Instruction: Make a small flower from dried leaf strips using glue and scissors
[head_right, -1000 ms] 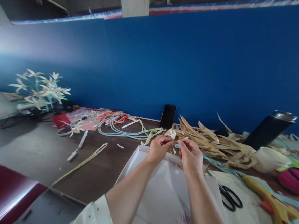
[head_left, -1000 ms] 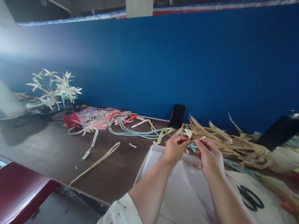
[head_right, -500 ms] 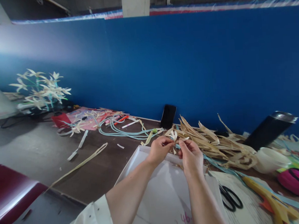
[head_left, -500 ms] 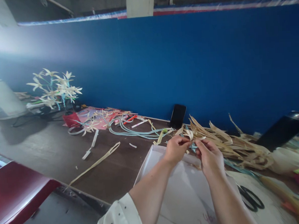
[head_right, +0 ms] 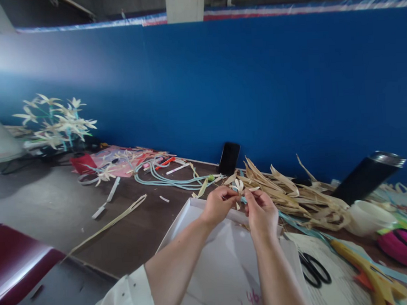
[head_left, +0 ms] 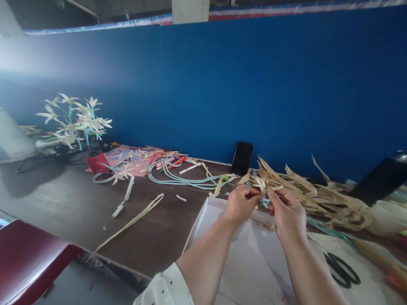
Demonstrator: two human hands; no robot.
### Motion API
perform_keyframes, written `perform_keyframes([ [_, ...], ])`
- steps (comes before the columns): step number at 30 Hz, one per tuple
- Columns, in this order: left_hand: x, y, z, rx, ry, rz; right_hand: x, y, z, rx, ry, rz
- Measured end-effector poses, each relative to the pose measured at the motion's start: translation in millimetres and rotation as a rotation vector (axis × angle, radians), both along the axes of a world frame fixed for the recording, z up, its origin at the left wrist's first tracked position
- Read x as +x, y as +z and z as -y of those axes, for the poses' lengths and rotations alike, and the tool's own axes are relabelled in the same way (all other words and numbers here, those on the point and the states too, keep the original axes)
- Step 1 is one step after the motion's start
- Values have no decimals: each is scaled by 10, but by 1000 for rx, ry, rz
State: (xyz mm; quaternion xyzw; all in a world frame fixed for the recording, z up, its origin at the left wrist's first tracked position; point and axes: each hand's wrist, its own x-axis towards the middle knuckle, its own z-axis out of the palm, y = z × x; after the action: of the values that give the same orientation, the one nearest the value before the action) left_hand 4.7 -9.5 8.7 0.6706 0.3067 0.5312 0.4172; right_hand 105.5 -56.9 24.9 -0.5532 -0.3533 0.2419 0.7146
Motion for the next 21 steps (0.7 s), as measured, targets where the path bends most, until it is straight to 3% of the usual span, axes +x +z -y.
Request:
perform_keyframes([
  [21, -41, 28, 1, -24, 17, -123, 6, -18, 21, -70, 6, 91],
])
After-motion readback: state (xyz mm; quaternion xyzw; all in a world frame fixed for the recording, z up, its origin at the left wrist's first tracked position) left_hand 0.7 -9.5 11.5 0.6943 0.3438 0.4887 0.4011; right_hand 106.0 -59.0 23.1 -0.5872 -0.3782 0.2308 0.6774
